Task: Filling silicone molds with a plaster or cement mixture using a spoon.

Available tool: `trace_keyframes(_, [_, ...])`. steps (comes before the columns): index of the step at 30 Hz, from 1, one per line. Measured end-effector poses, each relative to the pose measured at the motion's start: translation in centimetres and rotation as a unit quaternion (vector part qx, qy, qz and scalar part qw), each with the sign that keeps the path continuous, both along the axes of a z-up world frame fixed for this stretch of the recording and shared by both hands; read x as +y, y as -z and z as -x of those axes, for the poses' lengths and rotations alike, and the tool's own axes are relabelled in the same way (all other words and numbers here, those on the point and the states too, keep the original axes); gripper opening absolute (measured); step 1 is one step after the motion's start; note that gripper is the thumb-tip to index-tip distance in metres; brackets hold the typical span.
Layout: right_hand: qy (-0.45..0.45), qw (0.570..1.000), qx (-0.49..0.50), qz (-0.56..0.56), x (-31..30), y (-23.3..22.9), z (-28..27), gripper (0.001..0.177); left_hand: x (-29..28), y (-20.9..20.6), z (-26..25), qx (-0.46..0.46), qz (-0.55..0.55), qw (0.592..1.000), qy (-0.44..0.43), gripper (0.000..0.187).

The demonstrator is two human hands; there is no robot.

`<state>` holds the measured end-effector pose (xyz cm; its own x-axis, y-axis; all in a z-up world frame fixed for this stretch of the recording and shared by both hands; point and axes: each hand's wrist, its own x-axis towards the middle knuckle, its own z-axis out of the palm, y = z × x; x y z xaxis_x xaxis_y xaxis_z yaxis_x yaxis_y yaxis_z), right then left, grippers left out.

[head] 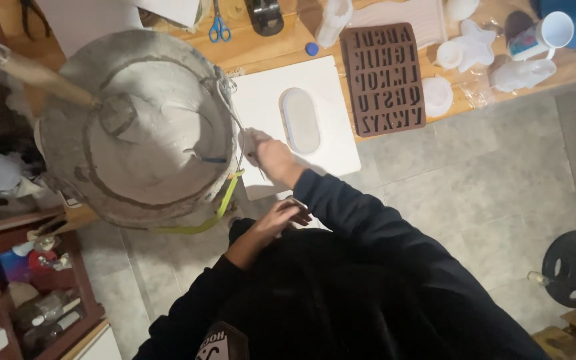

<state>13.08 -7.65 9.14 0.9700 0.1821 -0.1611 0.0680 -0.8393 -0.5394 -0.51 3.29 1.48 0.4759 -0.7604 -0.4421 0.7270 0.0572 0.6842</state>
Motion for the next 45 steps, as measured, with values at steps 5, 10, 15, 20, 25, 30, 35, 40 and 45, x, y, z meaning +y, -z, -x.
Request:
trace_keyframes(5, [0.107, 0.983, -0.108, -0.102, -8.3, 4.1, 1.2, 0.039, 0.3, 0.6, -3.5, -0.082, -0.082, 0.991, -0.068, 0.038])
trace_keyframes(10, [0.276, 0.890, -0.077, -0.354, -16.3, 4.6, 4.2, 0.040, -3.3, -3.6, -9.0, -0.153, -0.161, 0.948, -0.229, 0.055])
trace_keyframes(15, [0.350, 0.690, 0.165, -0.612, -15.3, 3.1, 4.8, 0.061, -6.9, 0.9, -11.1, -0.064, -0.041, 0.949, -0.307, 0.078])
trace_keyframes(20, [0.325, 0.714, 0.135, -0.606, -16.5, -0.9, 5.6, 0.060, -5.4, -4.7, -11.2, -0.042, -0.098, 0.939, -0.328, 0.079])
trace_keyframes(25, [0.396, 0.721, 0.118, -0.557, -17.0, 2.3, 5.1, 0.060, -5.2, -1.1, -11.4, -0.018, -0.118, 0.923, -0.366, 0.081])
trace_keyframes(30, [0.345, 0.683, 0.191, -0.615, -14.5, -0.4, 4.7, 0.065, -6.8, -0.9, -11.7, -0.012, -0.043, 0.942, -0.332, 0.083])
trace_keyframes(35, [0.362, 0.718, 0.131, -0.579, -17.2, -0.2, 5.2, 0.060, -4.7, -3.6, -11.8, -0.024, -0.133, 0.925, -0.354, 0.082])
trace_keyframes(40, [0.364, 0.714, 0.123, -0.586, -16.9, 2.8, 4.6, 0.062, -6.1, -1.6, -12.3, -0.021, -0.143, 0.927, -0.347, 0.080])
trace_keyframes(45, [0.349, 0.706, 0.169, -0.593, -15.4, -0.5, 3.8, 0.061, -7.3, -2.7, -12.7, -0.007, -0.100, 0.939, -0.329, 0.074])
